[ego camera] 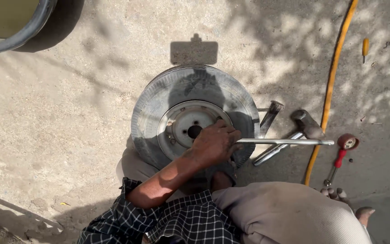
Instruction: Replacing or repairing a tire on a wheel rim using a hammer and tire levers.
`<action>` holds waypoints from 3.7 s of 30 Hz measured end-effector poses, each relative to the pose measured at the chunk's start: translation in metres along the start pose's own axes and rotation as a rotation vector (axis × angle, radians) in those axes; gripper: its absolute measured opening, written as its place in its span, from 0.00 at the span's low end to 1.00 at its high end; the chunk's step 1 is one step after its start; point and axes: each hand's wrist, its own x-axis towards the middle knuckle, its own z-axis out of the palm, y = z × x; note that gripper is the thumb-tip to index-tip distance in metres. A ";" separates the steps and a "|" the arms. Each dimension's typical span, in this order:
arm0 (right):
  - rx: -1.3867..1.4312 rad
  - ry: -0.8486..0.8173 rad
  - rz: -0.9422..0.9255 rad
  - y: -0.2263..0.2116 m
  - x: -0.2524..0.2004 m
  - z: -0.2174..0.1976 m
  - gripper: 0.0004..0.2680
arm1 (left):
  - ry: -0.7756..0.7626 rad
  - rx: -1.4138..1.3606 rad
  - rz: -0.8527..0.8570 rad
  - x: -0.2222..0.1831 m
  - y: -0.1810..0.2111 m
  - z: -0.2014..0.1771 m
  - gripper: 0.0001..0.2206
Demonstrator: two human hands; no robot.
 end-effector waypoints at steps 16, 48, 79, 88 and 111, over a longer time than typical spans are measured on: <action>-0.993 -1.177 -1.102 0.064 -0.007 0.549 0.26 | 0.795 -0.654 -0.440 -0.003 0.016 0.076 0.15; -2.316 -1.589 -1.072 0.094 -0.050 0.360 0.17 | 0.308 -0.351 -0.411 -0.158 -0.029 0.071 0.17; -1.237 -0.623 -0.479 0.130 -0.056 0.280 0.28 | 0.475 -0.704 -0.468 -0.165 -0.015 0.137 0.22; -1.249 -0.533 -0.530 0.160 -0.008 0.256 0.26 | 0.236 -0.776 -0.490 -0.159 -0.008 0.156 0.20; -1.394 -0.700 -1.447 0.085 -0.080 0.279 0.25 | 0.517 -0.512 -0.286 -0.175 -0.017 0.109 0.20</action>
